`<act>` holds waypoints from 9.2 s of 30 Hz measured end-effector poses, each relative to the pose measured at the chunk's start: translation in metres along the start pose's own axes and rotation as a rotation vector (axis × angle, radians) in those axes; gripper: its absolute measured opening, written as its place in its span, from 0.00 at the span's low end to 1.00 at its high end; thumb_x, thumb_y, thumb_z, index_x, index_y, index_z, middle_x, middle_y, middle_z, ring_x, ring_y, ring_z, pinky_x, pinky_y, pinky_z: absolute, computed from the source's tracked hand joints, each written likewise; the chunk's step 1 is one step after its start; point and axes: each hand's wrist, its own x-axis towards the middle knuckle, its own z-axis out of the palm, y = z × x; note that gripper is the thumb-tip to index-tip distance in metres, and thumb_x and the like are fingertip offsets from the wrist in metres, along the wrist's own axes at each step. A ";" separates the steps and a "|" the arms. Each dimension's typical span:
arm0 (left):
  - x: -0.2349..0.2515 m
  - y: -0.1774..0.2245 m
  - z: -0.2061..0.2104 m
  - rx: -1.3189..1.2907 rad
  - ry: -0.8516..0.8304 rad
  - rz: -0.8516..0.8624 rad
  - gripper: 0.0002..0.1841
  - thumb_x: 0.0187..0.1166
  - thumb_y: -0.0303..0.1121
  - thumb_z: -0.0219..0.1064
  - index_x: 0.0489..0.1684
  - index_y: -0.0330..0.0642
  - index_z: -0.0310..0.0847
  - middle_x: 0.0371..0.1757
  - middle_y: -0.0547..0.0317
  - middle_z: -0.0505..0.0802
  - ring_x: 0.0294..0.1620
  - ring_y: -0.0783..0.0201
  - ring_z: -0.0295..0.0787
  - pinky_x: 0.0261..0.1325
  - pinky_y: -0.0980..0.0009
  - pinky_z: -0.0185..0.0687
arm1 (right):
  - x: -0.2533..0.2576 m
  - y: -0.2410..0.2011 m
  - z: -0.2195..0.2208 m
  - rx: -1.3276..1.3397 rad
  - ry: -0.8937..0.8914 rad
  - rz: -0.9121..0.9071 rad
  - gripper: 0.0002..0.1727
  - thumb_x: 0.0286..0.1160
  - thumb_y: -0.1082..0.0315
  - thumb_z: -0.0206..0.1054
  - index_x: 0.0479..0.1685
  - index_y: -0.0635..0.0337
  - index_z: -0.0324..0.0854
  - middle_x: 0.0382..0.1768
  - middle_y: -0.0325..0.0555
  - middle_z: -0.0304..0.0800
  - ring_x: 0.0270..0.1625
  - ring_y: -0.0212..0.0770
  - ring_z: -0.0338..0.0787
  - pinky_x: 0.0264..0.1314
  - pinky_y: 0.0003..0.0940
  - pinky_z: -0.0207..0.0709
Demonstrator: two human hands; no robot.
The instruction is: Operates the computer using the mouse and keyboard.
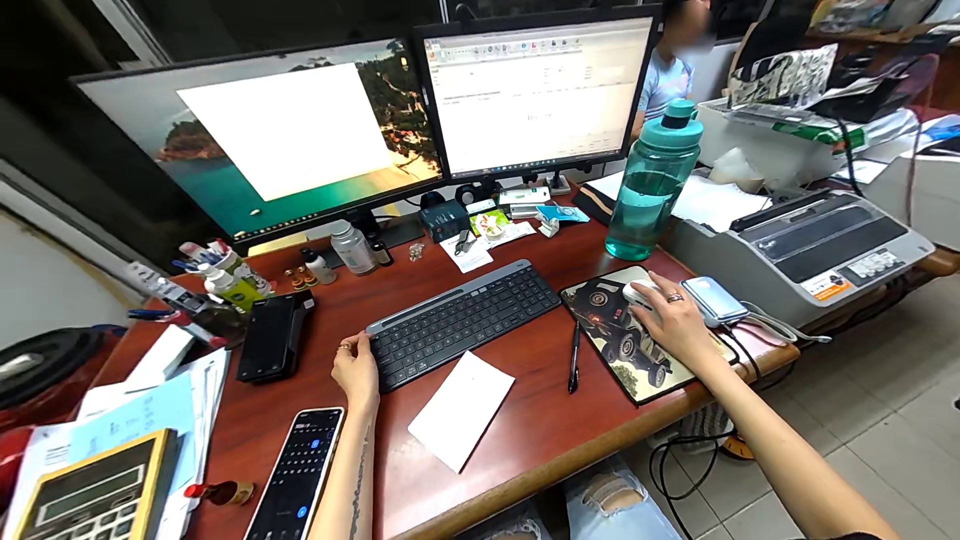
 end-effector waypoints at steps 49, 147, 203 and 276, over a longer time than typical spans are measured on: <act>0.002 0.000 -0.001 -0.014 -0.007 -0.016 0.16 0.90 0.36 0.58 0.55 0.34 0.88 0.56 0.43 0.93 0.62 0.53 0.87 0.69 0.50 0.74 | -0.005 0.003 -0.002 0.002 -0.084 0.111 0.24 0.81 0.55 0.69 0.73 0.55 0.83 0.77 0.66 0.78 0.75 0.73 0.78 0.68 0.70 0.76; 0.002 -0.002 0.000 0.020 0.013 0.014 0.16 0.90 0.38 0.60 0.55 0.33 0.88 0.53 0.41 0.93 0.59 0.50 0.88 0.66 0.46 0.74 | 0.003 0.010 0.007 0.025 -0.008 0.095 0.23 0.82 0.56 0.68 0.71 0.56 0.85 0.74 0.67 0.81 0.75 0.72 0.80 0.70 0.69 0.75; 0.001 -0.003 0.001 0.026 0.015 0.026 0.16 0.90 0.37 0.60 0.54 0.33 0.88 0.53 0.42 0.93 0.58 0.53 0.88 0.65 0.48 0.74 | 0.003 0.010 0.008 0.028 -0.040 0.083 0.20 0.84 0.59 0.65 0.69 0.57 0.86 0.72 0.66 0.83 0.73 0.70 0.81 0.72 0.66 0.76; 0.003 0.001 -0.001 0.025 0.004 0.002 0.14 0.89 0.35 0.59 0.53 0.34 0.89 0.50 0.45 0.94 0.55 0.56 0.89 0.63 0.52 0.76 | 0.083 -0.130 0.075 0.264 -0.220 -0.227 0.20 0.89 0.55 0.58 0.61 0.54 0.91 0.72 0.56 0.86 0.78 0.60 0.81 0.83 0.60 0.67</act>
